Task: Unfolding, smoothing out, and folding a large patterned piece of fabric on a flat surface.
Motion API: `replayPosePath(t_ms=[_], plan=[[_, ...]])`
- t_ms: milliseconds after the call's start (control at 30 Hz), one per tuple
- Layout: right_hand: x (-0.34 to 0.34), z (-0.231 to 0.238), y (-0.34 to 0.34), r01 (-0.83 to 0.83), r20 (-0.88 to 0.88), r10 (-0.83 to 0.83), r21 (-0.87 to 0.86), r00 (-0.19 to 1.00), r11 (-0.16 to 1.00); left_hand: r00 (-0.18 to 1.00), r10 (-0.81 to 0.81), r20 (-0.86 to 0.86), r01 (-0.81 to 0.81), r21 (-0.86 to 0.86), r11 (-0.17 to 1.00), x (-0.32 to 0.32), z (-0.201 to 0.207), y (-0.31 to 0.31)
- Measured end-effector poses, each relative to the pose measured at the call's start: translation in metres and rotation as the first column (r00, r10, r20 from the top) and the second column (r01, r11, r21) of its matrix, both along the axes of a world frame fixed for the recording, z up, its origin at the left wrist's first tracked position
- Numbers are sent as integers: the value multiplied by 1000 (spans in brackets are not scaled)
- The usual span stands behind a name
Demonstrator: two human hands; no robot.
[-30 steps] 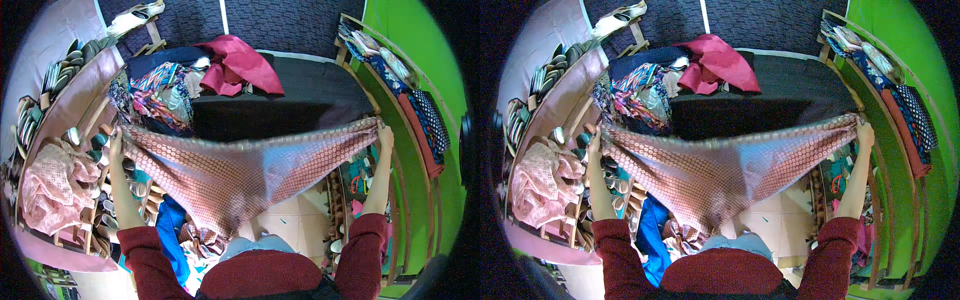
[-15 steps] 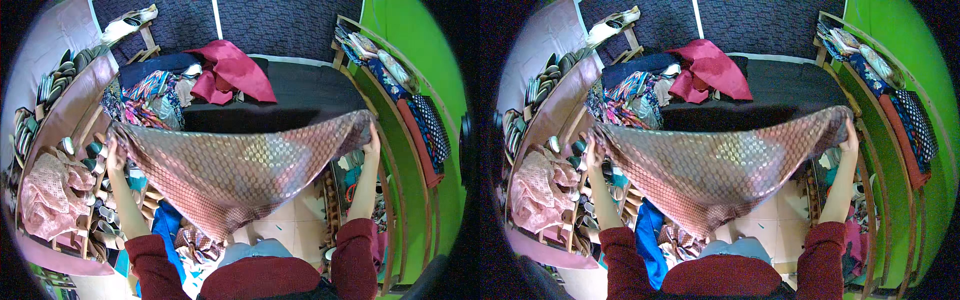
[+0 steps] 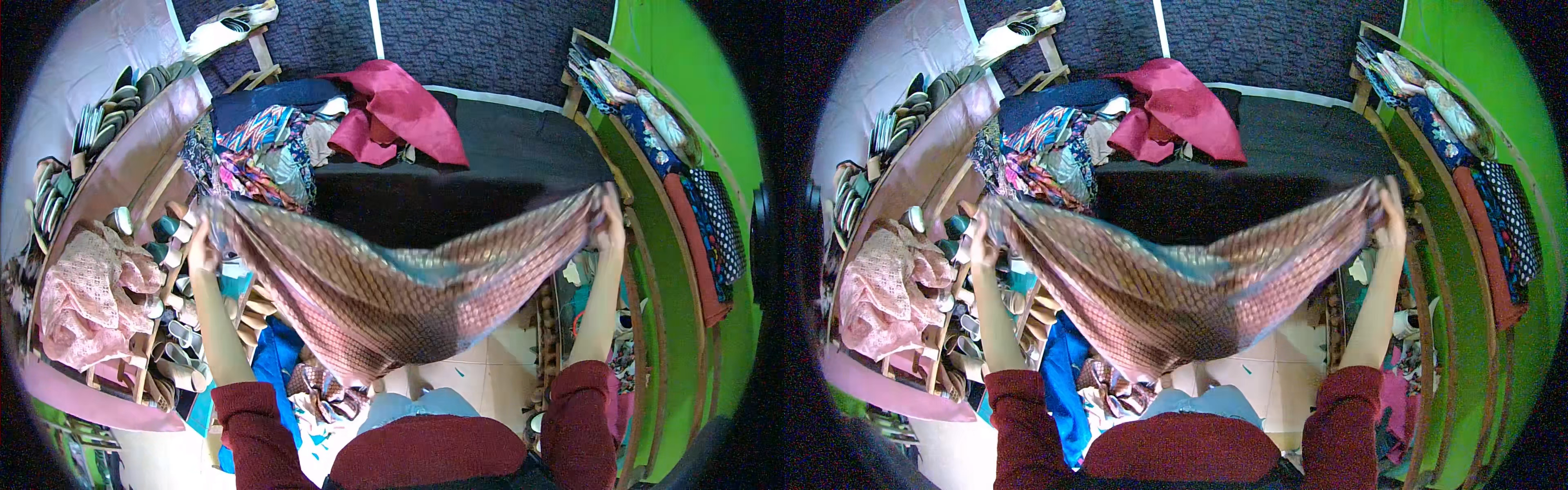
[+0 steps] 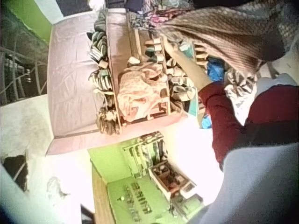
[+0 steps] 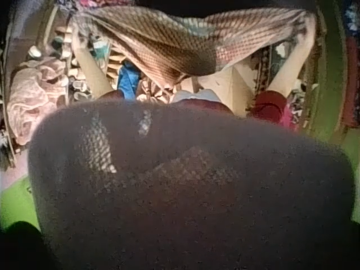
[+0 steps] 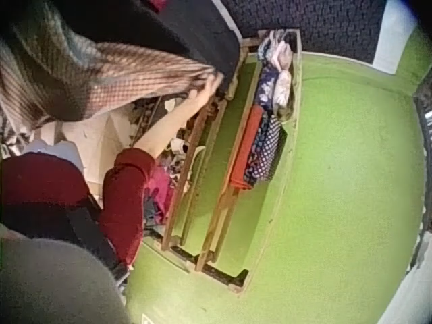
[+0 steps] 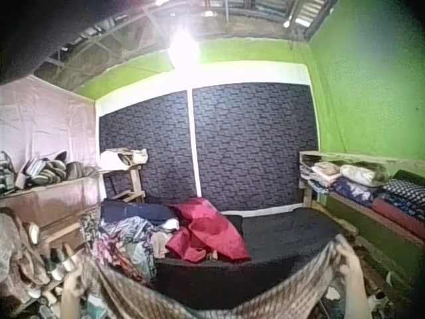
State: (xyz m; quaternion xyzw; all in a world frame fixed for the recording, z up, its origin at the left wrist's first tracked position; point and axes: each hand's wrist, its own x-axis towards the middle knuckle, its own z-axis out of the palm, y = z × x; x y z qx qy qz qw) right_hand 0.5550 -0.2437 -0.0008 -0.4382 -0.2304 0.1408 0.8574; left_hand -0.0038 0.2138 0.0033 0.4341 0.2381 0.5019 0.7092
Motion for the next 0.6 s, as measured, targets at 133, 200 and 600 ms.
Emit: replayPosePath(t_ms=[133, 200, 600], plan=[[56, -74, -9, 405, 645, -11, -466, 764, 787, 762, -42, -646, 248, 232, 941, 0, -32, 27], [50, -110, 21, 544, 798, 142, -517, 585, 661, -90, 294, -952, 529, 204, 824, -48, -64, 51], [-17, 11, 16, 59, 28, -53, -288, 998, 956, 893, -312, 324, 199, 337, 920, -57, 14, 4]])
